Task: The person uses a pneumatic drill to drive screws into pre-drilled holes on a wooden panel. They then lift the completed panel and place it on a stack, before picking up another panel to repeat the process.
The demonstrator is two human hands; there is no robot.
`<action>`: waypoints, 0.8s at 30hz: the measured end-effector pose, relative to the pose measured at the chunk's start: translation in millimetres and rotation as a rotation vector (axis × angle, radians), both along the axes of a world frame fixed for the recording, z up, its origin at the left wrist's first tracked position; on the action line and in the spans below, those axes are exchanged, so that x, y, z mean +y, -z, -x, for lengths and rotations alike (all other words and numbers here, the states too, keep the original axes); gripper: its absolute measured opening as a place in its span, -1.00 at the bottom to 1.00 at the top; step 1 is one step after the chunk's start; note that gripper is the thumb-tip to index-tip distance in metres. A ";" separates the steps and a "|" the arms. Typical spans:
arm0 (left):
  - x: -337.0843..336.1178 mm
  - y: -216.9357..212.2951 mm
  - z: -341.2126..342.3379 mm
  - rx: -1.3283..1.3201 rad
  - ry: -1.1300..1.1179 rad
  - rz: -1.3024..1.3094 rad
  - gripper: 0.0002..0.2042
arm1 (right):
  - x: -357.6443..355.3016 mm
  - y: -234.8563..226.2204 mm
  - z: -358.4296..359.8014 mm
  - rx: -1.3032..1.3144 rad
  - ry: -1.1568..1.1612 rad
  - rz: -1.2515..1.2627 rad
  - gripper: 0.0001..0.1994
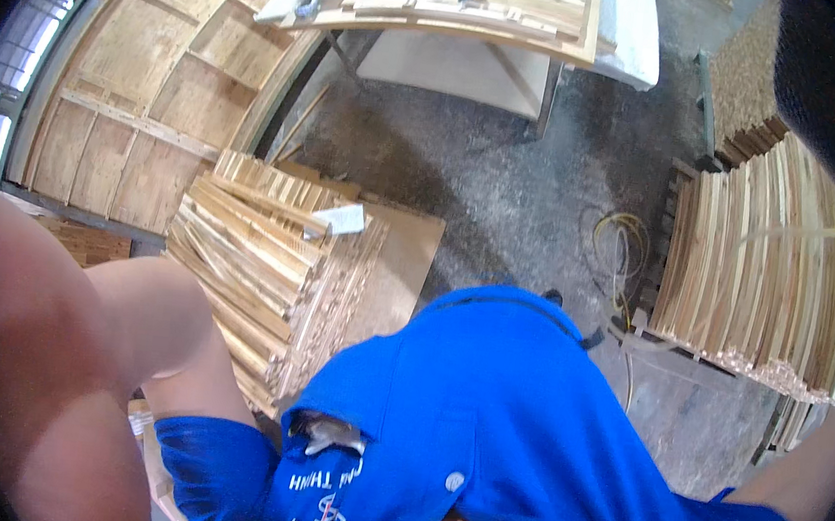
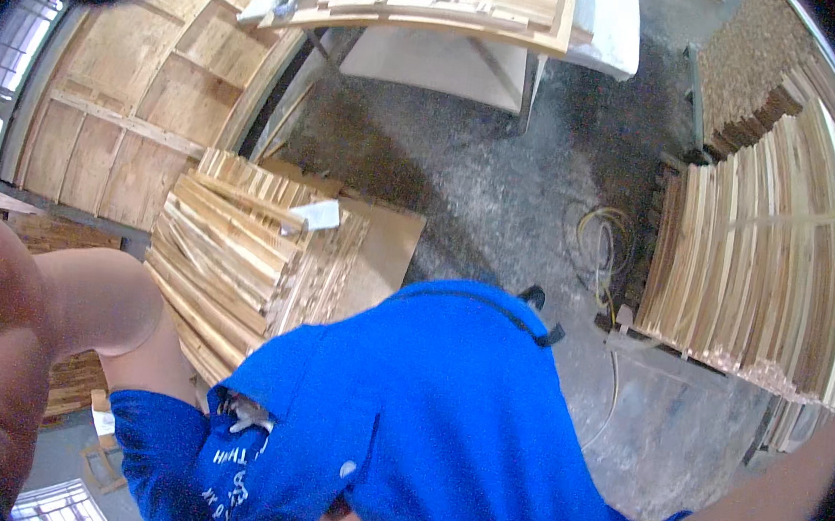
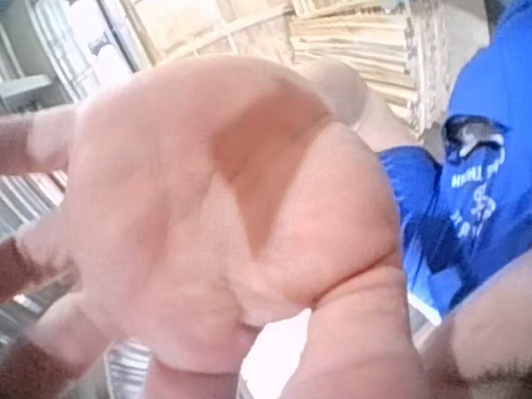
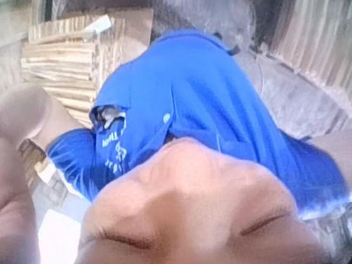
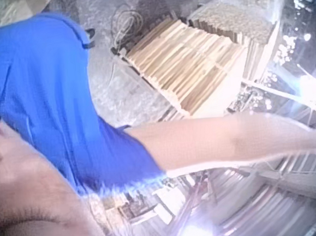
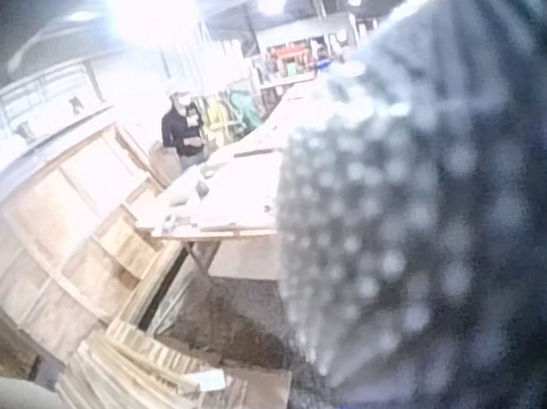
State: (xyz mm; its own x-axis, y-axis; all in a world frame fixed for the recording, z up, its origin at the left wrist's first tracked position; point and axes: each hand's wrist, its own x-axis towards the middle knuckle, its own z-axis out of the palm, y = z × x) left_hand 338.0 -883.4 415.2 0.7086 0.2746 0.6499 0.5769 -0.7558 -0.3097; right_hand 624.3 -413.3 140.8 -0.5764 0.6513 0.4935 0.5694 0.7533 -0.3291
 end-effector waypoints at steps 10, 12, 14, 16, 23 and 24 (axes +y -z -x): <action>98.5 17.3 -38.7 -0.024 0.046 0.026 -0.71 | 29.1 23.8 -62.1 0.028 -0.035 0.018 -0.73; 113.7 20.9 -46.3 -0.035 0.048 0.021 -0.71 | 40.2 17.7 -88.6 0.049 -0.003 0.005 -0.74; 124.5 23.8 -58.0 -0.049 0.039 0.001 -0.71 | 53.7 6.7 -117.6 0.071 0.030 -0.022 -0.76; 130.5 25.7 -68.2 -0.064 0.037 -0.032 -0.72 | 64.6 -4.5 -147.1 0.095 0.065 -0.052 -0.77; 151.3 30.2 -106.0 -0.064 -0.009 -0.073 -0.73 | 96.5 -40.8 -222.3 0.232 0.163 -0.203 -0.82; 153.7 31.5 -112.0 -0.061 -0.013 -0.077 -0.74 | 99.1 -47.0 -231.0 0.257 0.169 -0.234 -0.82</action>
State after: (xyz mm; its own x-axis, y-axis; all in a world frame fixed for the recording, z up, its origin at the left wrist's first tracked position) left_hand 450.1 -729.6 383.7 0.6639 0.2310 0.7112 0.6060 -0.7234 -0.3307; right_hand 855.2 -314.2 187.8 -0.3091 0.5793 0.7542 0.6131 0.7276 -0.3076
